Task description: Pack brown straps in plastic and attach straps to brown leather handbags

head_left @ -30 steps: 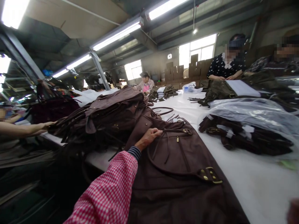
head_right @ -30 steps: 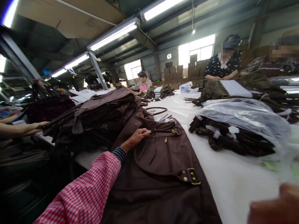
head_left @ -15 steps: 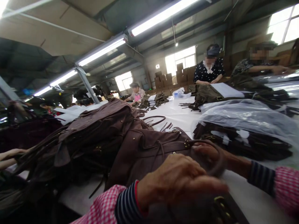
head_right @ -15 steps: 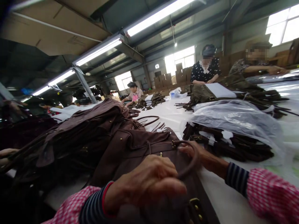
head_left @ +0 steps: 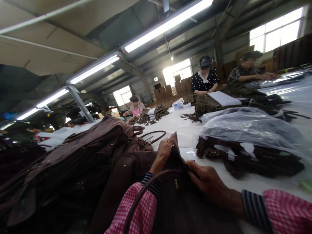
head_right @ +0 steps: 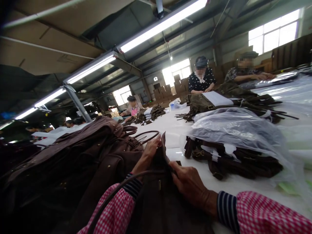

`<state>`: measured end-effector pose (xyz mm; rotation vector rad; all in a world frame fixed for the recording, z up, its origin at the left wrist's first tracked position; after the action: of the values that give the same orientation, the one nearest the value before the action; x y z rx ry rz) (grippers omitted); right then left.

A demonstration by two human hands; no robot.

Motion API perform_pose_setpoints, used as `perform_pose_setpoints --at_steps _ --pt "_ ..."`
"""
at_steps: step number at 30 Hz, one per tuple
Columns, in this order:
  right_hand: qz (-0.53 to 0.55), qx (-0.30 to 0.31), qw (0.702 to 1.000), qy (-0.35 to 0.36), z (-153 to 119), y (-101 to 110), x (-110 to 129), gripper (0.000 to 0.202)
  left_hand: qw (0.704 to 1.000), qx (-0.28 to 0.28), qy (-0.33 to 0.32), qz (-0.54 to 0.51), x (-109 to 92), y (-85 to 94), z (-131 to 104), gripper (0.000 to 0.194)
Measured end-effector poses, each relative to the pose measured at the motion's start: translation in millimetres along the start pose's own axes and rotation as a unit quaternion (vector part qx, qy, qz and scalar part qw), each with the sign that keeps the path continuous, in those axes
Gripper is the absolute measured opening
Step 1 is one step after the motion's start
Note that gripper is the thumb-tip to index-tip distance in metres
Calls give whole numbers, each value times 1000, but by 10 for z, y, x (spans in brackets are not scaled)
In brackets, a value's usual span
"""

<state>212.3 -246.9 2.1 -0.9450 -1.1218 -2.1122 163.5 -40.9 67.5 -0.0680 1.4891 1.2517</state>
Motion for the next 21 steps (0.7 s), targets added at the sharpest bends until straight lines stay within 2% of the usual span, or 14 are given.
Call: perform_pose_setpoints --at_steps 4,7,12,16,21 --pt "-23 11 1000 -8 3 -36 -48 30 991 45 36 -120 57 -177 106 49" --pt "59 -6 997 -49 60 43 -57 29 979 12 65 -194 206 -201 154 47" --pt "179 -72 977 -94 324 198 -231 43 963 -37 72 -255 447 -197 180 49" --pt "255 -113 946 -163 594 233 -394 32 962 -49 43 -266 435 -271 152 50" --pt "223 -56 957 -179 808 229 -264 38 970 -38 4 -240 356 -277 132 40"
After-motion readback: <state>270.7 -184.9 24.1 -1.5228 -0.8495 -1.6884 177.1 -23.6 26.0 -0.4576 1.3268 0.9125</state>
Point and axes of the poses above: each hand's wrist, its own z-axis towards the middle knuckle, its own y-axis out of the back of the hand, x = y × z, the point moved 2 cm from there along z, towards the middle knuckle, and after that the axes turned 14 degrees about z, right-handed, at the moved point
